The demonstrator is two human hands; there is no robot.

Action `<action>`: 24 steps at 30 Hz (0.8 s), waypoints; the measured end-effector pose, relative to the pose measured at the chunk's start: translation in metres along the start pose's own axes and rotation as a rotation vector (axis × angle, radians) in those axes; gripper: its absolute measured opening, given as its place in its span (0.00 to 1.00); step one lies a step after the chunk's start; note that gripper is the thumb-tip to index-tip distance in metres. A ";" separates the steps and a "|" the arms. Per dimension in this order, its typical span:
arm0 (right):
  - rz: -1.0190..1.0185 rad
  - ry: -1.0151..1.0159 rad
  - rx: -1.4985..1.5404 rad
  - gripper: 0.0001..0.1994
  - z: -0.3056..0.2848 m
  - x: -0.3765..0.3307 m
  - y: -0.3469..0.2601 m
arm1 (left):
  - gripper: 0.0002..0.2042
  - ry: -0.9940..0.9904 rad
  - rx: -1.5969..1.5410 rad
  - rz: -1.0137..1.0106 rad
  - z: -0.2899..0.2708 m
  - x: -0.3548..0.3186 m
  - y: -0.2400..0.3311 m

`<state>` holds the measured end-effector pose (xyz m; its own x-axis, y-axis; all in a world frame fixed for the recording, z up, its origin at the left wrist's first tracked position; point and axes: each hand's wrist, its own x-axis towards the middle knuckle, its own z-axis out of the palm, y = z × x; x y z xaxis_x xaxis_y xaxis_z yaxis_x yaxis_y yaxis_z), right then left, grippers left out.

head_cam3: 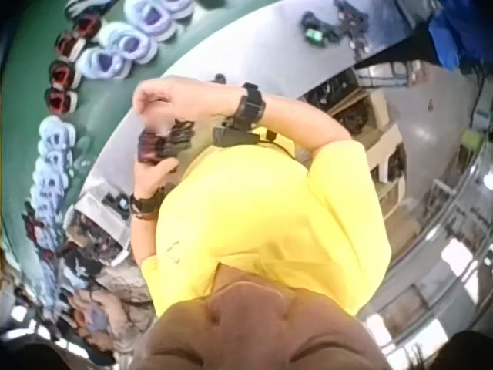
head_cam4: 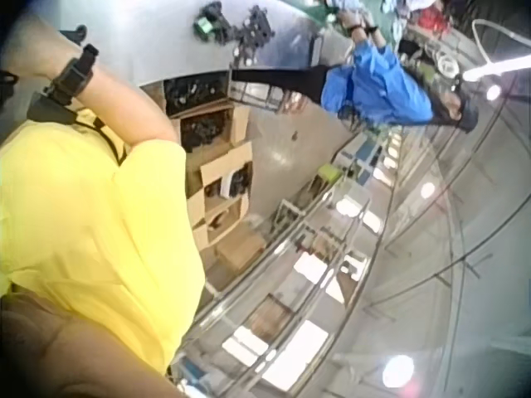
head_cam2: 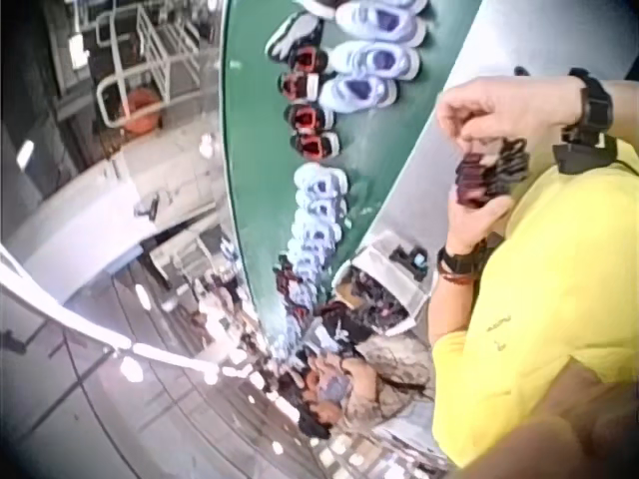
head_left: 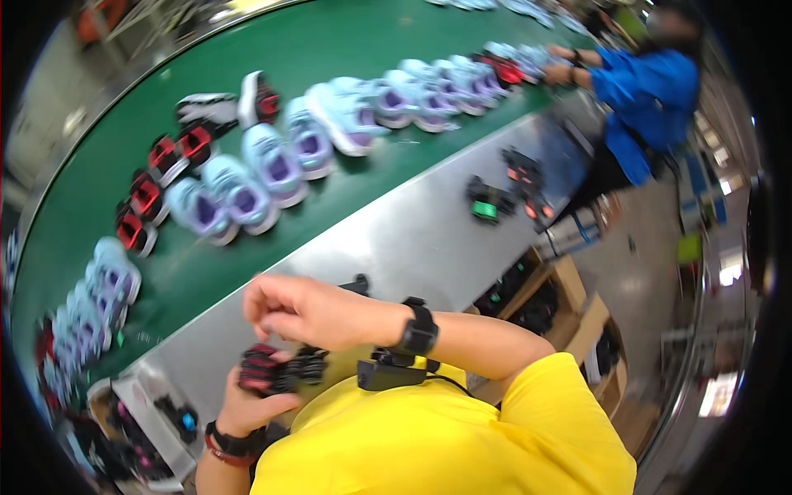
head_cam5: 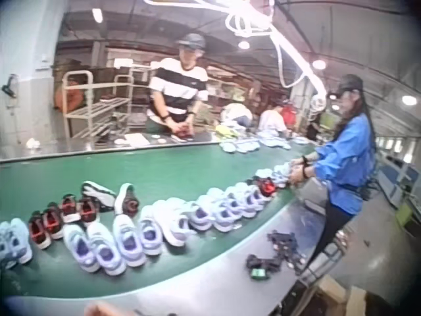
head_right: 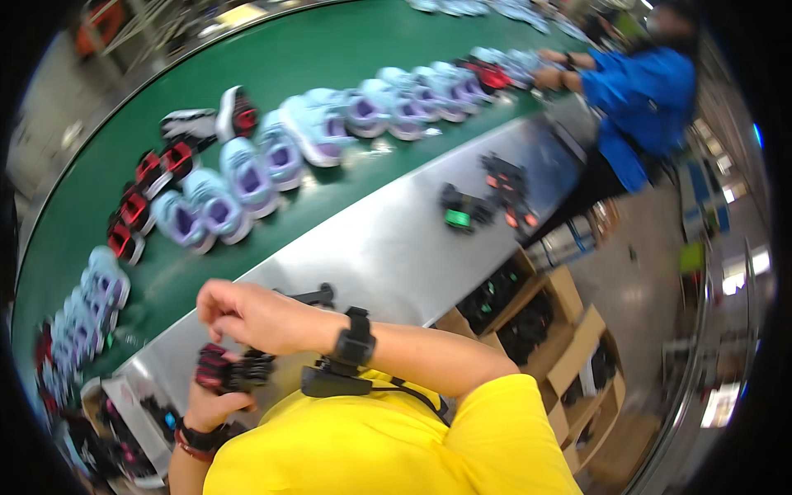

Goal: The person attaches plastic tags to pairs of shoes on a moving conveyor belt. They pick up tags, align them with the shoes, and secure them in place while the belt continuously moves new pairs into position.

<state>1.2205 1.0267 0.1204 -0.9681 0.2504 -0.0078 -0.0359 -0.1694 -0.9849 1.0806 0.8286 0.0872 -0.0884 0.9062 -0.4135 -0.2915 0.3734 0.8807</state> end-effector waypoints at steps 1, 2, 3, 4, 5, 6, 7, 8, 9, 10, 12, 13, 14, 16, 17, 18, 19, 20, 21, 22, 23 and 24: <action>0.071 0.119 0.208 0.11 -0.008 -0.007 0.004 | 0.28 -0.132 -0.088 -0.121 0.009 0.004 0.027; 0.125 0.209 0.433 0.11 -0.012 -0.013 0.006 | 0.30 -0.419 -0.020 -0.074 0.004 0.015 0.025; 0.108 0.221 0.501 0.10 -0.016 -0.019 0.008 | 0.31 -0.704 0.040 -0.027 -0.001 0.024 0.021; 0.094 0.221 0.575 0.10 -0.018 -0.025 0.010 | 0.32 -0.490 -0.198 -0.210 0.018 0.018 0.028; 0.081 0.218 0.648 0.10 -0.020 -0.032 0.008 | 0.31 -0.411 -0.143 -0.139 0.020 0.020 0.021; 0.122 0.259 0.475 0.09 -0.020 -0.047 0.004 | 0.29 -0.357 -0.196 -0.115 0.021 0.024 0.019; 0.064 0.339 0.347 0.10 -0.025 -0.064 0.003 | 0.27 -0.298 -0.246 -0.091 0.022 0.028 0.018; 0.013 0.418 0.213 0.10 -0.032 -0.081 0.003 | 0.28 -0.146 -0.215 0.083 0.016 0.030 0.005; -0.036 0.495 0.077 0.10 -0.038 -0.103 0.004 | 0.27 0.015 -0.211 0.203 0.012 0.031 0.000; -0.011 0.603 0.138 0.11 -0.048 -0.137 0.007 | 0.26 0.143 -0.144 0.182 0.004 0.030 -0.006; 0.025 0.911 0.192 0.12 -0.067 -0.213 0.016 | 0.24 0.327 -0.066 0.170 -0.010 0.019 -0.019; -0.044 1.037 0.399 0.12 -0.080 -0.253 0.023 | 0.23 0.365 -0.053 0.165 -0.014 0.014 -0.028; -0.164 1.242 0.466 0.11 -0.091 -0.286 0.032 | 0.22 0.401 -0.041 0.153 -0.015 0.011 -0.037; -0.303 1.676 0.580 0.09 -0.118 -0.342 0.063 | 0.21 0.439 -0.083 0.114 -0.013 0.004 -0.050; -0.257 1.777 0.625 0.08 -0.133 -0.360 0.082 | 0.20 0.462 -0.109 0.109 -0.011 0.007 -0.053; -0.222 1.720 0.636 0.07 -0.158 -0.382 0.114 | 0.20 0.448 -0.117 0.103 -0.006 0.012 -0.053; -0.180 1.654 0.650 0.06 -0.182 -0.395 0.143 | 0.20 0.425 -0.117 0.103 -0.001 0.017 -0.051; -0.071 1.710 0.584 0.05 -0.206 -0.379 0.159 | 0.20 0.424 -0.114 0.111 0.004 0.022 -0.046; 0.043 1.749 0.514 0.05 -0.222 -0.355 0.168 | 0.20 0.436 -0.113 0.122 0.009 0.024 -0.040; 0.555 1.401 0.154 0.07 -0.236 -0.359 0.158 | 0.18 0.443 -0.100 0.137 0.013 0.024 -0.034; 0.437 1.542 0.037 0.07 -0.244 -0.388 0.172 | 0.16 0.410 -0.116 0.104 0.010 0.029 -0.036; 0.297 1.665 -0.075 0.09 -0.251 -0.397 0.196 | 0.15 0.390 -0.093 0.088 0.026 0.041 -0.030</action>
<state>1.6598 1.1329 -0.1128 0.3554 0.8878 -0.2925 0.1445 -0.3614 -0.9211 1.1102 0.8599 0.0500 -0.4664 0.7837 -0.4103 -0.3498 0.2627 0.8993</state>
